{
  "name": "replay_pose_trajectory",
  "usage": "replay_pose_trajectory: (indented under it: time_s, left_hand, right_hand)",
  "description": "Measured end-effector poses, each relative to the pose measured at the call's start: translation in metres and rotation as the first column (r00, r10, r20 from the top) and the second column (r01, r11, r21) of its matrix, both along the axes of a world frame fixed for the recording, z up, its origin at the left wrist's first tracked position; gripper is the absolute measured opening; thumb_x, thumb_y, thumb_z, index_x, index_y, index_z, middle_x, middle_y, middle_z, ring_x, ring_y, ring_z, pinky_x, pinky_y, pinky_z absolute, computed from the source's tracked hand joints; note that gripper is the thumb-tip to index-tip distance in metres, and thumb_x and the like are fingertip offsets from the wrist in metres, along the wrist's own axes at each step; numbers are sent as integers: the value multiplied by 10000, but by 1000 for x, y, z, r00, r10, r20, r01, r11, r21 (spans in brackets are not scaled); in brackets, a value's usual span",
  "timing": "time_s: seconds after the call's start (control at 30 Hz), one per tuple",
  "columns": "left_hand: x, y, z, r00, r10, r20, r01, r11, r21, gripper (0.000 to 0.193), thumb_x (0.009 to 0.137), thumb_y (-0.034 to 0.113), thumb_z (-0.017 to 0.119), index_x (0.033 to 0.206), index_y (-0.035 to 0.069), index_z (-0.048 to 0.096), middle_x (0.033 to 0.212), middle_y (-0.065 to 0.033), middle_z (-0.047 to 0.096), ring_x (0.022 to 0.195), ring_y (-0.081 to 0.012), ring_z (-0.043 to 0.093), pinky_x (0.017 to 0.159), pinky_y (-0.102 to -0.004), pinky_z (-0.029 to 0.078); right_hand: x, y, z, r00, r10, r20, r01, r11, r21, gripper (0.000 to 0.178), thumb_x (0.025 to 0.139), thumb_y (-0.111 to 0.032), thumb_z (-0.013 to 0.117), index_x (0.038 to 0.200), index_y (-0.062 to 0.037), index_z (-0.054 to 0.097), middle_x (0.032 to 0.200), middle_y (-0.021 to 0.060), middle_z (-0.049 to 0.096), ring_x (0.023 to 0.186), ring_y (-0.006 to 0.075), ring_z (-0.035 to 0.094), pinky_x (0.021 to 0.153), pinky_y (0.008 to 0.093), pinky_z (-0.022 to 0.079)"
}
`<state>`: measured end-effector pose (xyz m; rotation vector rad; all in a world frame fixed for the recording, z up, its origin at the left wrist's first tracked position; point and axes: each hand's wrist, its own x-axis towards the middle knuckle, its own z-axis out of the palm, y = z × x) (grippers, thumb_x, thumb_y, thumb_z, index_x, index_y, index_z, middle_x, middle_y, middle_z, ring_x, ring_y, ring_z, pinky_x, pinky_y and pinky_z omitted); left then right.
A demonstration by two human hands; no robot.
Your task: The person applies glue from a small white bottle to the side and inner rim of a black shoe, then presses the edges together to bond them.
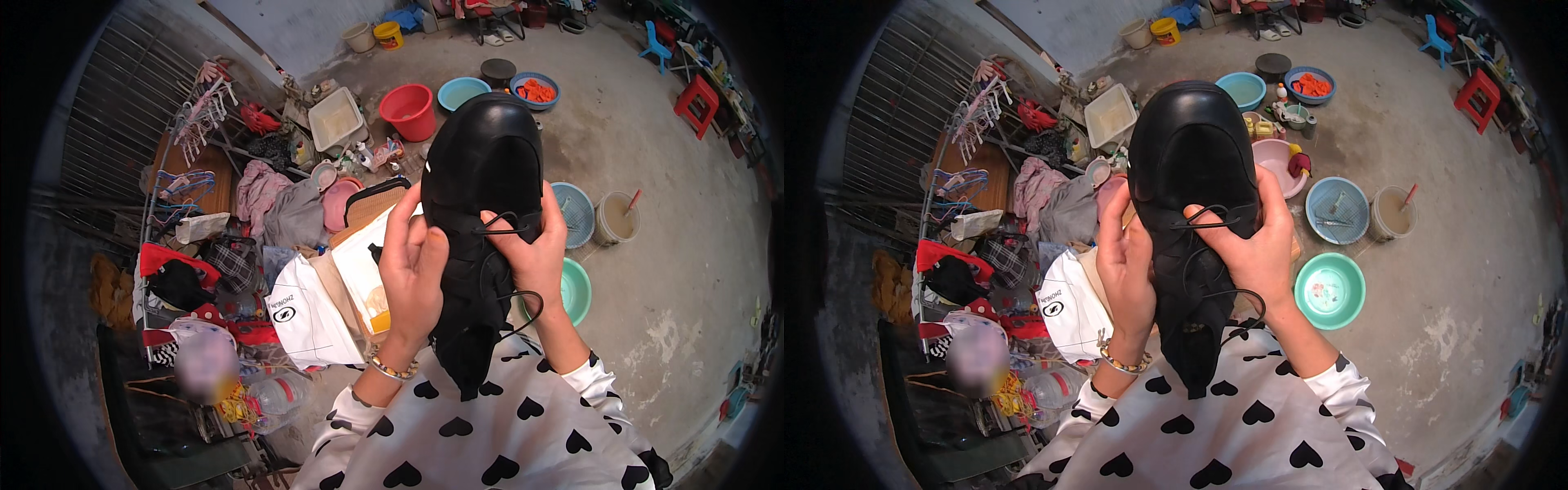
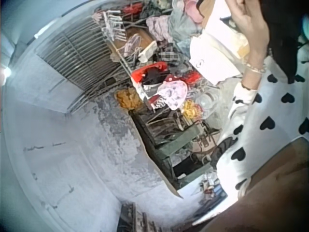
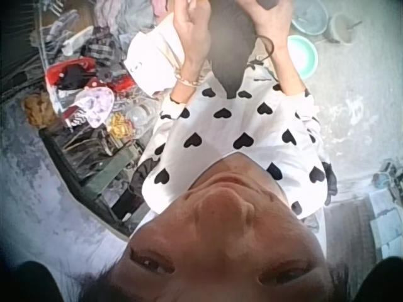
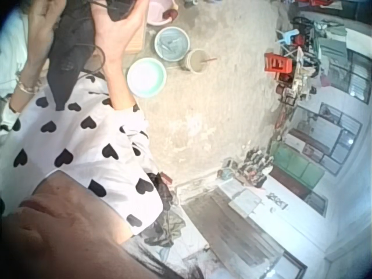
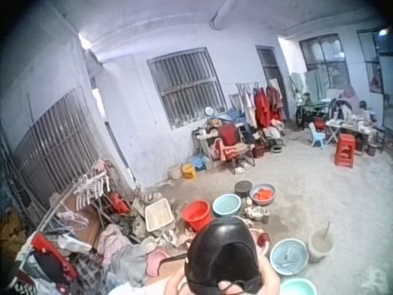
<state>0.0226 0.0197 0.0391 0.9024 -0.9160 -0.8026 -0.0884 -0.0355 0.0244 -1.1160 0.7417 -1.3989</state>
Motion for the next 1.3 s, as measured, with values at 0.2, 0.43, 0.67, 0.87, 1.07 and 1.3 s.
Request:
replay_pose_trajectory:
  time_s: [0.2, 0.43, 0.67, 0.87, 1.07, 1.3]
  left_hand:
    - [6, 2, -5, 981, 28, 193, -41, 997, 63, 390, 928, 59, 532, 1271, -7, 360, 1078, -150, 622, 937, -107, 577, 820, -214, 440]
    - [2, 4, -4, 990, 60, 126, -66, 996, 51, 365, 917, 33, 535, 1242, -20, 378, 1054, -145, 634, 931, -109, 589, 819, -211, 447]
    - [7, 10, -7, 980, 68, 188, -81, 995, 64, 365, 921, 57, 539, 1242, -44, 396, 1099, -150, 622, 971, -119, 589, 854, -221, 443]
    - [6, 14, -5, 947, 106, 303, -117, 993, 21, 424, 903, 57, 567, 1272, -85, 415, 1171, -163, 583, 1070, -156, 563, 886, -236, 439]
    - [6, 17, -3, 934, 135, 332, -156, 987, 36, 404, 846, 5, 637, 1209, -75, 478, 1108, -129, 610, 1000, -133, 589, 807, -216, 467]
    - [7, 14, -3, 922, 156, 355, -178, 984, 29, 356, 845, 4, 646, 1168, -65, 513, 1056, -95, 628, 938, -102, 596, 768, -191, 466]
  right_hand:
    - [0, 5, -1, 1000, 17, -15, -17, 1000, -5, 491, 716, -22, 743, 1144, 13, 506, 1026, 74, 615, 930, 124, 584, 822, 252, 463]
    - [1, 9, -1, 1000, -3, -6, 3, 1000, -25, 518, 712, -2, 717, 1179, 17, 495, 1028, 68, 605, 919, 124, 573, 825, 250, 454]
    - [4, 15, -3, 999, -34, -40, 31, 997, -65, 464, 726, -21, 710, 1143, 20, 509, 985, 51, 613, 860, 106, 574, 780, 229, 457]
    - [0, 16, -4, 1000, -5, -30, 5, 1000, -11, 534, 716, -36, 755, 1176, 19, 488, 1040, 82, 609, 932, 131, 586, 829, 258, 466]
    - [3, 22, -9, 998, -21, -61, 22, 1000, 8, 488, 726, -47, 748, 1148, 7, 510, 1010, 63, 618, 892, 115, 586, 799, 253, 473]
    - [4, 23, -17, 999, -28, -44, 30, 999, 38, 470, 732, -48, 740, 1144, 2, 519, 1003, 55, 618, 880, 107, 581, 784, 244, 471]
